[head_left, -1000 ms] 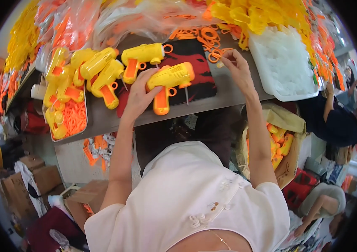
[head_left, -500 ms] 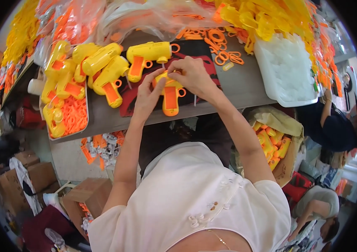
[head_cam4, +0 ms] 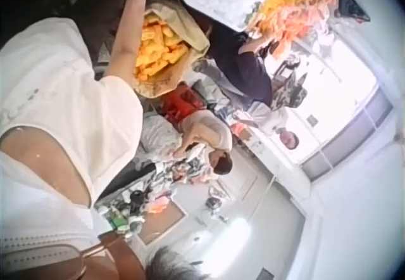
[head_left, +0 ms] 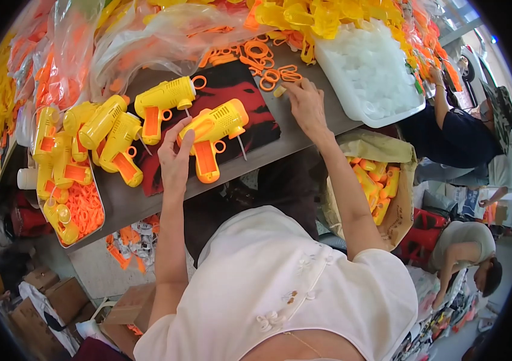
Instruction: Assembling plastic toy guns by snapping various components together.
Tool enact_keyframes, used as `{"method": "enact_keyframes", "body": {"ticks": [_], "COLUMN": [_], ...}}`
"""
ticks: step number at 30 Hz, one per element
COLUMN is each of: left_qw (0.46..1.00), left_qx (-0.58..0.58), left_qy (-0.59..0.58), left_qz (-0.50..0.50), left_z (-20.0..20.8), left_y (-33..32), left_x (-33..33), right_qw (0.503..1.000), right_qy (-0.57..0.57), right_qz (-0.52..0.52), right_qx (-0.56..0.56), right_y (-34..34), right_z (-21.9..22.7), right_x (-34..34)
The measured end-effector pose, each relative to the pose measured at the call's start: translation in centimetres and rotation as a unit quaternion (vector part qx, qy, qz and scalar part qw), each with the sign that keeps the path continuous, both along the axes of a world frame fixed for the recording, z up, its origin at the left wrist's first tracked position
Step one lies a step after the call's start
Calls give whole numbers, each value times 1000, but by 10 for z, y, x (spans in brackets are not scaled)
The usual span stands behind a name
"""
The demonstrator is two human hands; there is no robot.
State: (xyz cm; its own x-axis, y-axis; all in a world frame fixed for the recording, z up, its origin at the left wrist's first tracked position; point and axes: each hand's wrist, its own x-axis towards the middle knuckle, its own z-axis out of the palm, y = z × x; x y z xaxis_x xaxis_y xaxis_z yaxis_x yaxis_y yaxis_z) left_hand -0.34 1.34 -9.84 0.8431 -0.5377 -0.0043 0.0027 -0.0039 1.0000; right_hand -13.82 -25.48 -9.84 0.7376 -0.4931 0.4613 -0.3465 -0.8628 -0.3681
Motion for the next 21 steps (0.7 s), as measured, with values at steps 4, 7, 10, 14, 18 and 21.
{"method": "enact_keyframes", "body": {"ticks": [4, 7, 10, 14, 18, 21], "left_qw": [1000, 1000, 1000, 1000, 1000, 999], "left_qx": [9, 20, 5, -9, -7, 6], "left_qy": [5, 6, 13, 25, 28, 24], "left_qz": [1, -4, -3, 16, -7, -20], "left_z": [0, 1, 0, 7, 6, 10], "left_y": [0, 2, 0, -3, 0, -2], "left_x": [-1, -1, -1, -4, 2, -1], "right_qw": [998, 998, 998, 984, 944, 904], "right_qy": [26, -16, -50, -128, -169, -208], "right_qz": [60, 61, 9, -111, -211, -208], "right_qx": [7, 17, -21, 59, 191, 310], "right_y": [7, 22, 43, 60, 68, 64], "right_z": [-6, -7, -13, -28, -28, -34], "right_x": [-21, -48, -81, -99, -91, -100]}}
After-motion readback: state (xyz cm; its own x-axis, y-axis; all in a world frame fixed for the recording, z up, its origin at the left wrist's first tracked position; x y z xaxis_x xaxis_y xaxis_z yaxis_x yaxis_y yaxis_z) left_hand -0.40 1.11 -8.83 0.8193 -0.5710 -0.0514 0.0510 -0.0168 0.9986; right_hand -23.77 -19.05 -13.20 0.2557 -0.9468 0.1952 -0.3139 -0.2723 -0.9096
